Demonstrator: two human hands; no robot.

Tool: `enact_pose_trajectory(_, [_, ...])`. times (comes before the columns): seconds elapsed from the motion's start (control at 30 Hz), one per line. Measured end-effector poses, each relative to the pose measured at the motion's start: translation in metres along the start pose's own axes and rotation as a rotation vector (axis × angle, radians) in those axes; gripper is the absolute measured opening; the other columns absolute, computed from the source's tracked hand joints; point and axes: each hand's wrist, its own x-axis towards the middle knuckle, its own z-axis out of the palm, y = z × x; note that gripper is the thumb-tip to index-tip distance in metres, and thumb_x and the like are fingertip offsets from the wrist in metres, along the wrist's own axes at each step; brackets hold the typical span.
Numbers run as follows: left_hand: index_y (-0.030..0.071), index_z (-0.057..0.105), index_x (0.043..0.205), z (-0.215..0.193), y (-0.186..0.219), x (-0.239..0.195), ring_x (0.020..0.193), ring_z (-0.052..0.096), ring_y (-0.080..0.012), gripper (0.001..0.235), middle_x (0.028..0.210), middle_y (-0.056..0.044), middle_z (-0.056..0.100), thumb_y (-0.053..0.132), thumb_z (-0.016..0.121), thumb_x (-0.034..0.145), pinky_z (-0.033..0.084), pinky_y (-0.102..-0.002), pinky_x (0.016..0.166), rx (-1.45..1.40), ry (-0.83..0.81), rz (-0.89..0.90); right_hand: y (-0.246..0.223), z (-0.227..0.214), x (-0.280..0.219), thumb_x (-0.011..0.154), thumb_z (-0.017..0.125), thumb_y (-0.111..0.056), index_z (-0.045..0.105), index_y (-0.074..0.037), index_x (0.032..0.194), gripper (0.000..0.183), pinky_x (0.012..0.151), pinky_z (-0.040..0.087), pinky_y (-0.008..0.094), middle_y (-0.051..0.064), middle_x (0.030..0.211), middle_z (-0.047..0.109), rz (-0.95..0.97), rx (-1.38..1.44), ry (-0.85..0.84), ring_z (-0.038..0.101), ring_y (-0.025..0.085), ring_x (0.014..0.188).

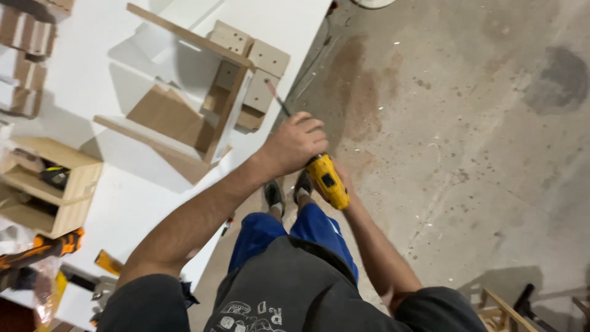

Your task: Assembling wooden panels using a power drill to drive screws into pocket holes

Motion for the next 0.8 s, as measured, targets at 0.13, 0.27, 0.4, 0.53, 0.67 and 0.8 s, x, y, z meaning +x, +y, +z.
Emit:
enact_pose_trajectory(0.13, [0.022,0.066,0.094,0.003,0.004,-0.030,0.121,0.060,-0.0209,0.016,0.098,0.001,0.067,0.025,0.053,0.103,0.040,-0.051,0.112,-0.053,-0.032,0.112,-0.026,0.016,-0.003,0.091,0.070,-0.025,0.061,0.003,0.125,0.045,0.098,0.048,0.048,0.023,0.109,0.070,0.124,0.100,-0.047,0.065,0.042,0.112])
enact_pose_trajectory(0.27, [0.013,0.063,0.128,-0.037,-0.040,-0.047,0.134,0.053,-0.0322,0.037,0.131,-0.011,0.065,0.020,0.065,0.091,0.032,-0.055,0.119,-0.073,-0.190,-0.046,-0.053,0.047,-0.007,0.100,0.062,-0.032,0.060,0.000,0.129,0.044,0.100,0.045,0.047,0.022,0.113,0.069,0.339,0.234,-0.077,0.063,0.041,0.116])
enact_pose_trajectory(0.4, [0.007,0.054,0.135,-0.115,-0.118,0.004,0.138,0.041,-0.0316,0.064,0.148,-0.015,0.049,0.034,0.083,0.085,0.034,-0.048,0.117,-0.115,-0.557,-0.669,0.004,0.106,-0.005,0.070,0.067,-0.009,0.067,-0.010,0.108,0.037,0.071,0.049,0.051,0.015,0.096,0.075,-0.113,-0.396,0.061,0.068,0.044,0.093])
enact_pose_trajectory(0.53, [0.002,0.042,0.153,-0.086,-0.215,-0.010,0.144,0.034,-0.0423,0.098,0.156,-0.024,0.042,0.066,0.073,0.085,0.017,-0.056,0.121,-0.032,-0.834,-0.439,0.037,0.153,0.001,0.064,0.066,0.002,0.060,-0.007,0.131,0.068,0.078,0.051,0.054,0.019,0.113,0.073,-0.240,-0.393,0.148,0.069,0.045,0.096])
enact_pose_trajectory(0.67, [0.020,0.065,0.135,-0.075,-0.236,0.000,0.129,0.049,-0.0310,0.068,0.140,-0.008,0.058,0.060,0.075,0.080,0.033,-0.054,0.105,-0.181,-1.122,-0.567,0.012,0.169,0.009,0.077,0.064,0.001,0.058,-0.006,0.126,0.050,0.069,0.046,0.050,0.014,0.089,0.068,-0.213,-0.492,0.170,0.065,0.038,0.081])
enact_pose_trajectory(0.8, [0.025,0.054,0.146,-0.075,-0.235,0.004,0.147,0.030,-0.0336,0.083,0.160,-0.010,0.038,0.066,0.069,0.076,0.013,-0.066,0.117,-0.161,-1.188,-0.626,-0.001,0.178,0.013,0.085,0.064,0.000,0.059,-0.004,0.124,0.040,0.066,0.047,0.050,0.014,0.089,0.070,-0.216,-0.501,0.191,0.065,0.036,0.076])
